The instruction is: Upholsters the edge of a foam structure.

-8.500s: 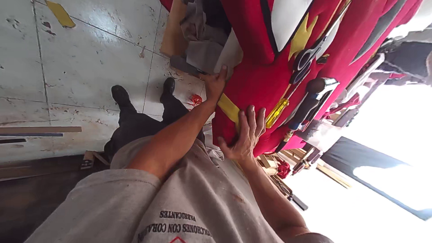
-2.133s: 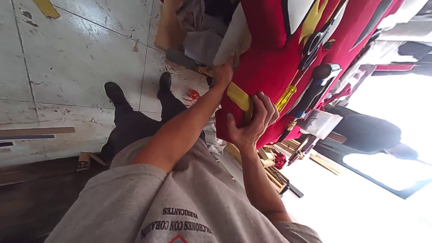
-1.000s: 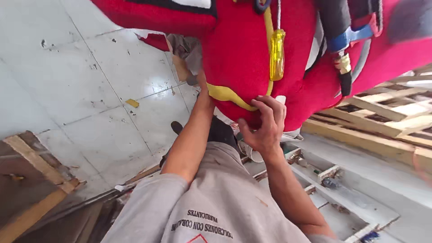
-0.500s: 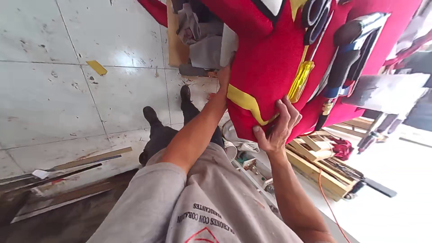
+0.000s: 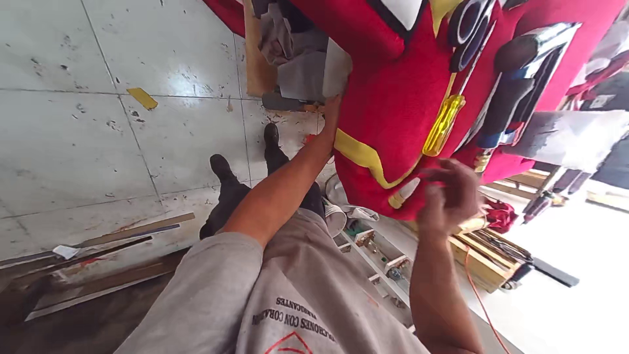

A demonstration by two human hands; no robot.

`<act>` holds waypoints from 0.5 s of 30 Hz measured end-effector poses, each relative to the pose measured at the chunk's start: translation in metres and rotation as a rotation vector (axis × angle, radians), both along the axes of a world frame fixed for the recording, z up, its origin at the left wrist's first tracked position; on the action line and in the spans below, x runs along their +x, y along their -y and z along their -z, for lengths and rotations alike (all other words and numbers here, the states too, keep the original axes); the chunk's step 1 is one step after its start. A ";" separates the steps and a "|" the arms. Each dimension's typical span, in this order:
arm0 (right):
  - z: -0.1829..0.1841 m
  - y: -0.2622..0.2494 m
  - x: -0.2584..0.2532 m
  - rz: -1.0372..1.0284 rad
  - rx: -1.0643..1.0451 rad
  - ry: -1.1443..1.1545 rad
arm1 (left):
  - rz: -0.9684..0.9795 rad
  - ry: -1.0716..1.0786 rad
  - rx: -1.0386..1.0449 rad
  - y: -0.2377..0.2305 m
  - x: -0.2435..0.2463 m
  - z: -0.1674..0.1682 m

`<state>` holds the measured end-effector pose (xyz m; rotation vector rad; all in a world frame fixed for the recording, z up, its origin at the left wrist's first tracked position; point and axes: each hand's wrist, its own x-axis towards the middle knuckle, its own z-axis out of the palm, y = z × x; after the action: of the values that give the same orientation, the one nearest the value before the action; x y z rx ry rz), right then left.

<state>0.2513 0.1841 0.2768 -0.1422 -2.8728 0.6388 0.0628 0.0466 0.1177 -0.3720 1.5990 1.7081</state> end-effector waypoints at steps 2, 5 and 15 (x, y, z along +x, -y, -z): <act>-0.027 -0.024 -0.019 0.110 0.185 -0.051 | 0.089 -0.034 0.011 -0.009 -0.001 0.022; -0.044 -0.059 -0.050 0.280 0.260 0.070 | 0.287 -0.080 -0.085 -0.017 0.002 0.042; 0.008 0.095 -0.021 0.248 0.092 -0.261 | 0.210 -0.080 -0.084 0.011 0.008 0.033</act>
<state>0.2302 0.0887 0.2687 -0.3661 -2.5723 0.4401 0.0703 0.0355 0.0850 -0.1709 1.7073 1.5167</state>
